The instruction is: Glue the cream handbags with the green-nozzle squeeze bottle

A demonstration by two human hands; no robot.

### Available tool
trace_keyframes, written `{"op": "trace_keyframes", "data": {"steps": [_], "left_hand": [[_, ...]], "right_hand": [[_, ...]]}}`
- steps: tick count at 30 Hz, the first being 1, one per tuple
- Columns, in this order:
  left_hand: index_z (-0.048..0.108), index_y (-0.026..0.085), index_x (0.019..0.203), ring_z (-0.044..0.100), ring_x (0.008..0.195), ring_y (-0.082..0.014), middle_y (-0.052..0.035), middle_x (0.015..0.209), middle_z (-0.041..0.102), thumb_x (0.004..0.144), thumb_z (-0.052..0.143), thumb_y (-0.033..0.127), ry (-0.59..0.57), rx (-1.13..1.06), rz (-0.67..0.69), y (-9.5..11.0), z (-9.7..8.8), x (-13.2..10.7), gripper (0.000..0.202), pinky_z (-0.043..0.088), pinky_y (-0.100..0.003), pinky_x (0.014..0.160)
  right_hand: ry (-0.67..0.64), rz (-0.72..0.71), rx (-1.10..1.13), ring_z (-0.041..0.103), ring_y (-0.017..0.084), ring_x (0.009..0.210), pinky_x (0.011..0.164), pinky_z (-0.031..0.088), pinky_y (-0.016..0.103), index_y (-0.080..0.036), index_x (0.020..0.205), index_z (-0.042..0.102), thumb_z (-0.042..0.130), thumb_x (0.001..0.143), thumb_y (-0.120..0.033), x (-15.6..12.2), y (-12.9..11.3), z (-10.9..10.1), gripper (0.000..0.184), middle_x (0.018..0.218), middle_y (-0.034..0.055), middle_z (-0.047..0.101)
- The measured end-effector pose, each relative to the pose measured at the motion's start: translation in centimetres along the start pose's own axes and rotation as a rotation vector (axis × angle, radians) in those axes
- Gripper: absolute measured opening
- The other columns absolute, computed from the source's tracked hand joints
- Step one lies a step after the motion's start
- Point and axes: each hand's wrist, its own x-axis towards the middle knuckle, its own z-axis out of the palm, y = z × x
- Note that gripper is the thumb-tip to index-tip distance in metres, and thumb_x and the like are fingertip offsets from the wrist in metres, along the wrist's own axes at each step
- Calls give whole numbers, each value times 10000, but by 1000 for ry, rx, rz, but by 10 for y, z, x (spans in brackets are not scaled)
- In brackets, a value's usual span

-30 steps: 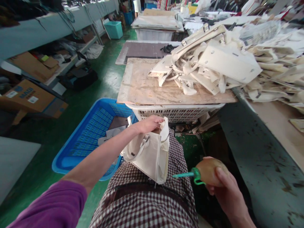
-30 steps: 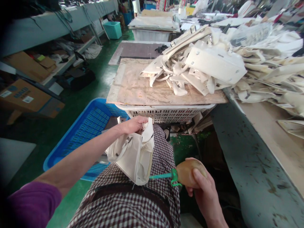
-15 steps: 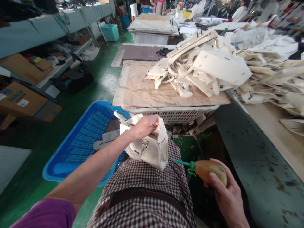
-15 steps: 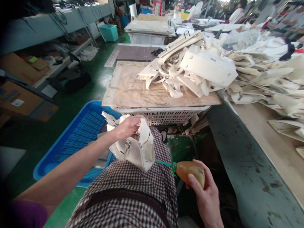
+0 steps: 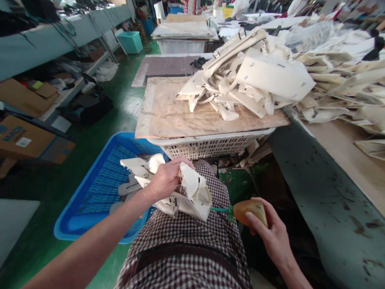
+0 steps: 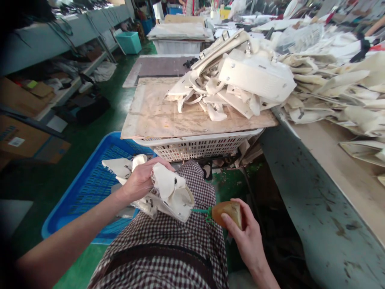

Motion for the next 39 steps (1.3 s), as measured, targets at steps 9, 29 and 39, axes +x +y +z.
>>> {"op": "trace_keyframes", "data": {"steps": [9, 29, 39], "left_hand": [[692, 166, 922, 713, 879, -161, -81, 948, 725, 918, 528, 58, 47, 56, -35, 13, -2, -11, 196, 593, -265, 763], [649, 189, 963, 721, 828, -143, -70, 961, 741, 912, 483, 29, 9, 95, -40, 27, -1, -27, 236, 592, -244, 719], [645, 154, 998, 734, 845, -137, -82, 969, 748, 906, 487, 9, 6, 97, -26, 30, 3, -29, 233, 583, -215, 732]], "right_hand": [[74, -108, -103, 687, 275, 771, 584, 587, 344, -219, 1132, 670, 808, 716, -523, 15, 1, 14, 533, 970, 70, 728], [19, 72, -6, 625, 241, 726, 484, 550, 309, -225, 1170, 609, 814, 732, -508, 5, 8, 10, 560, 991, 58, 657], [-37, 119, 24, 601, 213, 686, 480, 514, 280, -222, 1158, 607, 790, 758, -528, -5, 15, 8, 536, 943, 37, 656]]}}
